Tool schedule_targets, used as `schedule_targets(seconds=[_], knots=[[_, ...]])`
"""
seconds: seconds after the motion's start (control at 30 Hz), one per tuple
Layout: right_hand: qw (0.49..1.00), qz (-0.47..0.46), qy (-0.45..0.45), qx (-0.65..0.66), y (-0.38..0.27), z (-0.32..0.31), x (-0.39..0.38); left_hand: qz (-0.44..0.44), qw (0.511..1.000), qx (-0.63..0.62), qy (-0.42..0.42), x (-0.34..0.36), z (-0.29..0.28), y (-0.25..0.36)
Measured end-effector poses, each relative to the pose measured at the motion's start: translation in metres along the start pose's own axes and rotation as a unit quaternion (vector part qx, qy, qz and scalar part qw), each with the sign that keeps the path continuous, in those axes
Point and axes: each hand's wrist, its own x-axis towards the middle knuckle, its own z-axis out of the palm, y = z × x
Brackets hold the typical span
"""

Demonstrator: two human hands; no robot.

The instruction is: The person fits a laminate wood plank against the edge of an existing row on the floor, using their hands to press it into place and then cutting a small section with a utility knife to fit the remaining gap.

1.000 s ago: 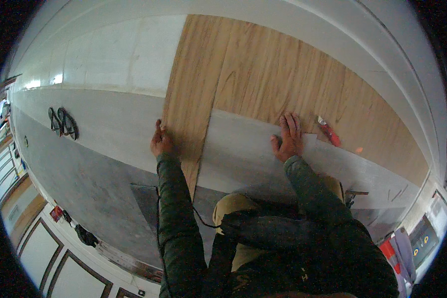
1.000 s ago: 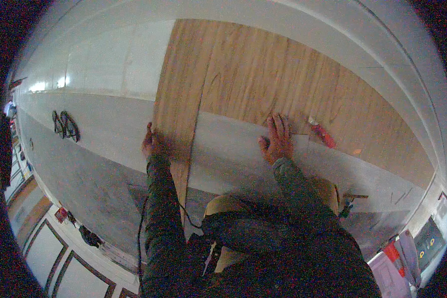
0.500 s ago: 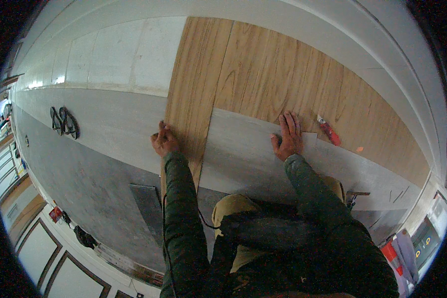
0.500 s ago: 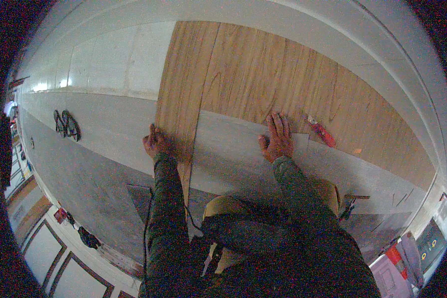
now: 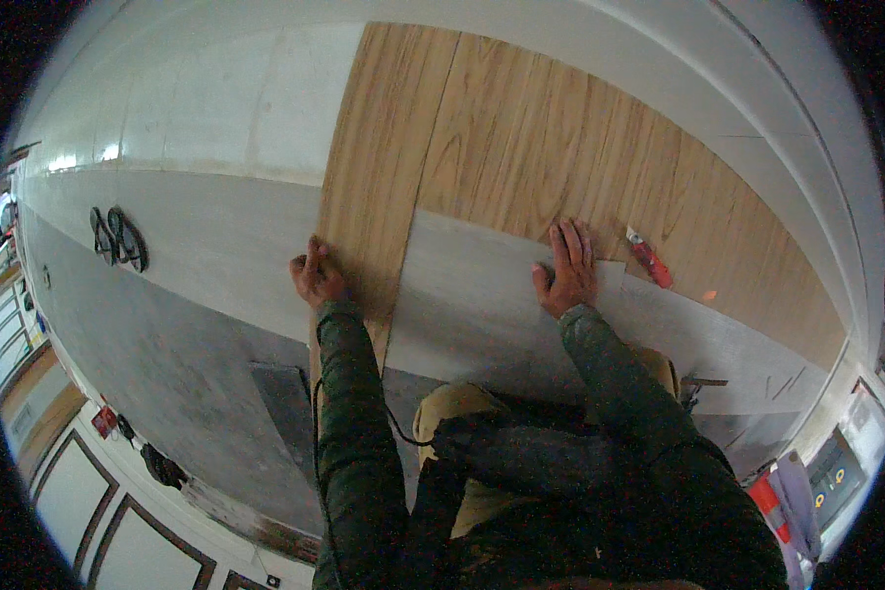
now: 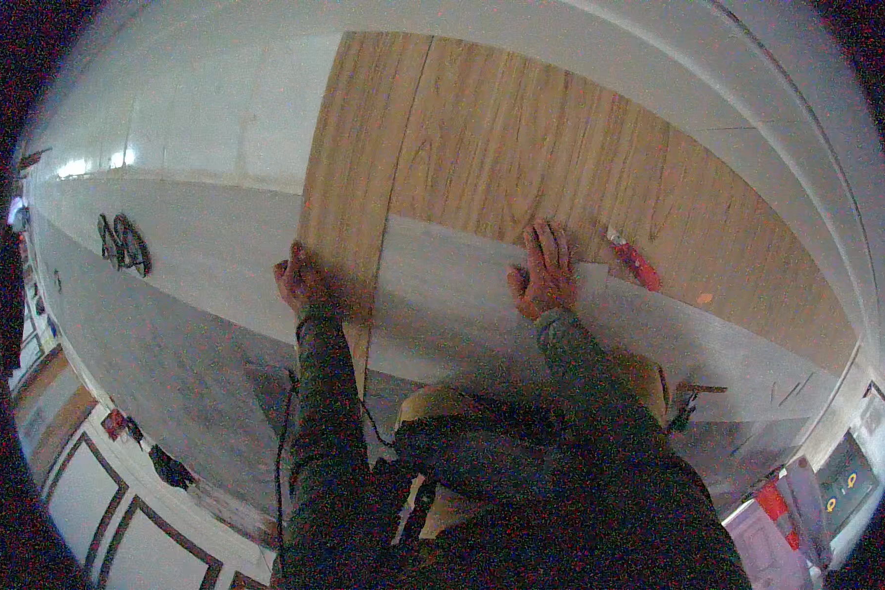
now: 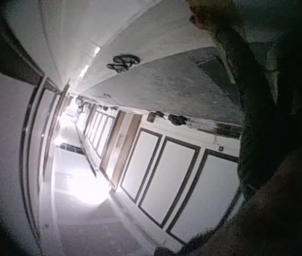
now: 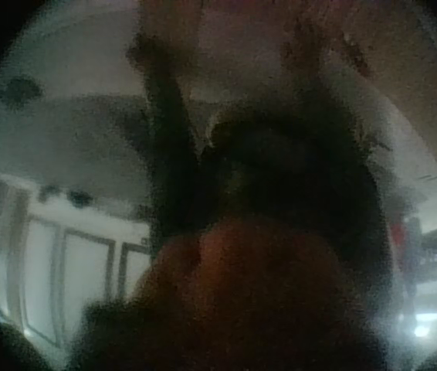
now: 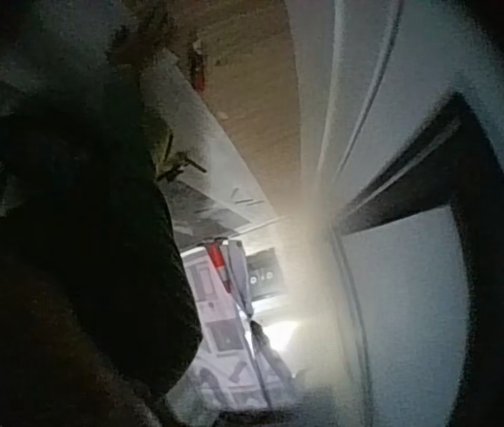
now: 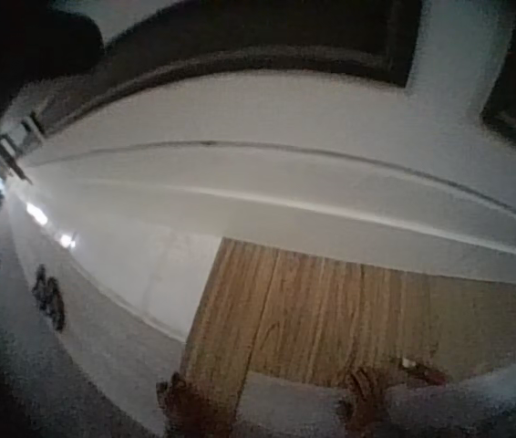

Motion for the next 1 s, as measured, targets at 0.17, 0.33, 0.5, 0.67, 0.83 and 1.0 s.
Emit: schedule_targets(seconds=[0.17, 0.33, 0.5, 0.67, 0.83, 1.0], knots=[[0.999, -0.002, 0.027, 0.033, -0.008, 0.000, 0.002, -0.086, 0.990, -0.111, -0.032, 0.013, -0.005, -0.004], [1.000, 0.000, 0.020, -0.010, -0.001, 0.000, 0.000, 0.010, 1.000, 0.013, -0.020, 0.011, -0.002, 0.001], [0.999, -0.017, 0.030, 0.013, -0.012, 0.000, 0.003, -0.046, 0.975, -0.217, 0.011, 0.022, -0.002, -0.023], [0.999, -0.030, 0.043, 0.000, -0.002, 0.003, 0.004, 0.038, 0.998, 0.043, 0.008, 0.014, -0.003, -0.015], [1.000, 0.011, -0.013, -0.025, 0.004, -0.001, 0.001, 0.074, 0.966, 0.244, 0.036, 0.008, 0.004, 0.029], [1.000, -0.012, -0.001, -0.028, 0.000, 0.005, 0.002, 0.065, 0.981, 0.177, -0.057, 0.063, 0.030, 0.078]])
